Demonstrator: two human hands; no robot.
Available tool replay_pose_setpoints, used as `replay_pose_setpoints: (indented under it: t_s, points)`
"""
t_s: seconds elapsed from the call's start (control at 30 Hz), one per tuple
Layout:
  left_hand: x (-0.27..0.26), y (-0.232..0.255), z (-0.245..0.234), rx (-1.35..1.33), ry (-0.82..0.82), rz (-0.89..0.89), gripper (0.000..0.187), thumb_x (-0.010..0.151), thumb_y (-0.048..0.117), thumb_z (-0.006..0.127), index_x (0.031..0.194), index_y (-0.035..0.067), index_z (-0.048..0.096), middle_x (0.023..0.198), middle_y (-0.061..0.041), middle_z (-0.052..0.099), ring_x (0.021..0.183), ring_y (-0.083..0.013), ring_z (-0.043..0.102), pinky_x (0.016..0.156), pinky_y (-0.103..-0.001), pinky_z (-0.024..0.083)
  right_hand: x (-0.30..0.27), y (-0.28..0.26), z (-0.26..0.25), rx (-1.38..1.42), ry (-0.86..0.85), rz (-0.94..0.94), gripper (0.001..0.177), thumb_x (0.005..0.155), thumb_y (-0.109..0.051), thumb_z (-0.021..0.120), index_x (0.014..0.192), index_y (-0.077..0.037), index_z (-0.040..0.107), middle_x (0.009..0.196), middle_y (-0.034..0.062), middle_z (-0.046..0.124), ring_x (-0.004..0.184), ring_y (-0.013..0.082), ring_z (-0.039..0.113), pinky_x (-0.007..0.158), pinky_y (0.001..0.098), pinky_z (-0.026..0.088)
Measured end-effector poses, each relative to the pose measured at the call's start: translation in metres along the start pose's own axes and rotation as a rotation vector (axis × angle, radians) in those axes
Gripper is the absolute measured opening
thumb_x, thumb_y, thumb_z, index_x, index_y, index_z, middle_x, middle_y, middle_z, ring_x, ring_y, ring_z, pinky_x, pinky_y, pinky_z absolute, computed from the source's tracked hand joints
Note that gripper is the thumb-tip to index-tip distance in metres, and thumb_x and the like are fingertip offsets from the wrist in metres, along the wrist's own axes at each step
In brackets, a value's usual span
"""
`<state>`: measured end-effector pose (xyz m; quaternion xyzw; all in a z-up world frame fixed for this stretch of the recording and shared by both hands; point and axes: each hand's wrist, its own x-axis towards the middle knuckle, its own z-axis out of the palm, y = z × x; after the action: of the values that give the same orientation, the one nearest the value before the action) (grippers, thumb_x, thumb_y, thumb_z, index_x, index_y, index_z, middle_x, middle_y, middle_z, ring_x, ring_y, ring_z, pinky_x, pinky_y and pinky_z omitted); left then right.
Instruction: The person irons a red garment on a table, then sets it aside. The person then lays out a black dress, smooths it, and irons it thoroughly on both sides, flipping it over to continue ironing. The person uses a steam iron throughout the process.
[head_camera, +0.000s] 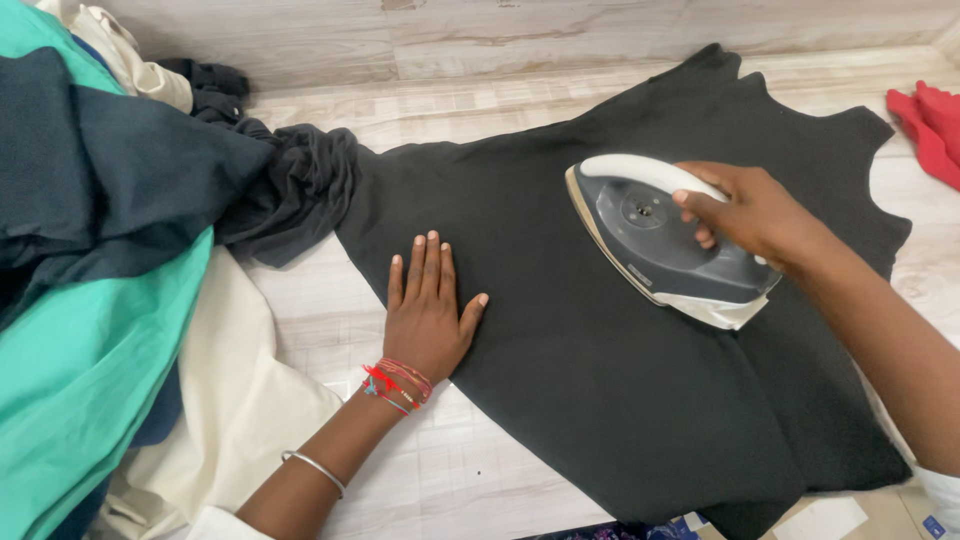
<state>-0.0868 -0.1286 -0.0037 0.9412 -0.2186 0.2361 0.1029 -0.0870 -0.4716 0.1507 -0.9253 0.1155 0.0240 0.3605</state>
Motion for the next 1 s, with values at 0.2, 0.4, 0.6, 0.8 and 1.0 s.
replay_pose_setpoints:
  t_s: [0.2,0.4,0.6,0.8,1.0]
  points:
    - [0.008,-0.030,0.003,0.016,-0.100,-0.059,0.081,0.103,0.058,0.039,0.151,-0.007,0.040,0.161,-0.023,0.034,0.153,-0.0331,0.024,0.124,-0.053,0.013,0.009,0.000,0.007,-0.110,0.021,0.003,0.050,0.101,-0.035,0.059,0.145,-0.013,0.057,0.087,0.0089,0.069,0.065,0.0166,0.065,0.067,0.0366,0.054]
    - [0.019,-0.074,0.004,-0.021,-0.100,-0.180,0.087,0.101,0.063,0.039,0.154,-0.006,0.034,0.165,-0.021,0.028,0.156,-0.0319,0.017,0.124,-0.051,0.010,0.025,0.008,-0.006,-0.019,-0.173,-0.149,0.055,0.095,-0.031,0.063,0.147,-0.015,0.060,0.087,0.0078,0.068,0.065,0.0155,0.056,0.063,0.0362,0.050]
    - [0.021,-0.100,0.006,0.061,-0.249,-0.255,0.095,0.097,0.072,0.035,0.156,-0.003,0.028,0.167,-0.018,0.021,0.156,-0.0290,0.011,0.123,-0.051,0.006,0.042,-0.012,0.021,-0.164,0.010,-0.053,0.045,0.105,-0.034,0.055,0.134,-0.001,0.062,0.085,0.0110,0.069,0.068,0.0182,0.065,0.067,0.0365,0.054]
    - [0.023,-0.101,0.002,0.071,-0.308,-0.266,0.098,0.095,0.074,0.034,0.157,-0.001,0.025,0.167,-0.016,0.020,0.156,-0.0276,0.009,0.123,-0.051,0.004,0.056,-0.020,0.016,-0.052,-0.170,-0.211,0.053,0.096,-0.030,0.062,0.145,-0.012,0.059,0.083,0.0089,0.066,0.065,0.0161,0.058,0.063,0.0371,0.051]
    - [0.023,-0.105,-0.003,0.086,-0.344,-0.292,0.101,0.094,0.077,0.033,0.158,0.000,0.023,0.167,-0.016,0.019,0.156,-0.0267,0.008,0.124,-0.049,0.004,0.063,-0.038,0.037,-0.079,-0.046,-0.129,0.043,0.101,-0.030,0.060,0.138,-0.006,0.065,0.079,0.0067,0.065,0.064,0.0146,0.059,0.063,0.0341,0.051]
